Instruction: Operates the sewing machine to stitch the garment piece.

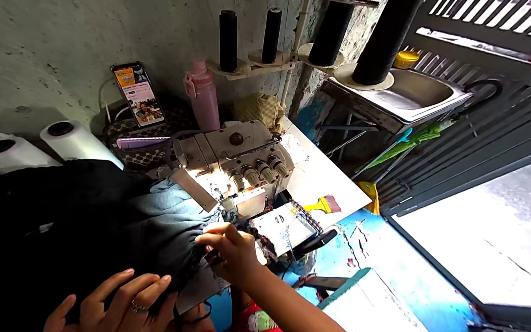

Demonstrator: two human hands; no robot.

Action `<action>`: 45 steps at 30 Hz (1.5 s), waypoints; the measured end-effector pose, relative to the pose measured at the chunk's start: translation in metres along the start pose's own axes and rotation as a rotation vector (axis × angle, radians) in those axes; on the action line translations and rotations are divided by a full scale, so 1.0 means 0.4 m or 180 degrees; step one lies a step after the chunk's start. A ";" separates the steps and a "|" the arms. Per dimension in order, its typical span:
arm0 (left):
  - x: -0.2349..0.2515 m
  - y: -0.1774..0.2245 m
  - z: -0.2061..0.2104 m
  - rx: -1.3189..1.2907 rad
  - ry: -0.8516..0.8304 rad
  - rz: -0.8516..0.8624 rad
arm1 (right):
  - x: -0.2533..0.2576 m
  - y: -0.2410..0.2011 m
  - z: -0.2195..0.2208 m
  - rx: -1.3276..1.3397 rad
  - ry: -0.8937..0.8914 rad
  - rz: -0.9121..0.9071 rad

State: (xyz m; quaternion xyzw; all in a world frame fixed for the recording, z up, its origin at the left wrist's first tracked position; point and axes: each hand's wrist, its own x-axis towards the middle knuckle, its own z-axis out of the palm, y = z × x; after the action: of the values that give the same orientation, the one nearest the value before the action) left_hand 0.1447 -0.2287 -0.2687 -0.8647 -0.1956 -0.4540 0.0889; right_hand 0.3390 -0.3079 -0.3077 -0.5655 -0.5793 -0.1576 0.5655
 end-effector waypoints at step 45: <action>0.095 -0.036 0.185 -0.0957 -0.0722 -0.0509 | 0.056 0.027 -0.028 0.0394 -0.0409 0.1487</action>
State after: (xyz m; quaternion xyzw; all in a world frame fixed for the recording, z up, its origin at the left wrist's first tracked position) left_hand 0.2136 -0.1815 -0.2802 -0.8956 -0.2024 -0.3834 -0.1001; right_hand 0.3594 -0.3030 -0.2906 -0.6572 -0.4762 0.0495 0.5821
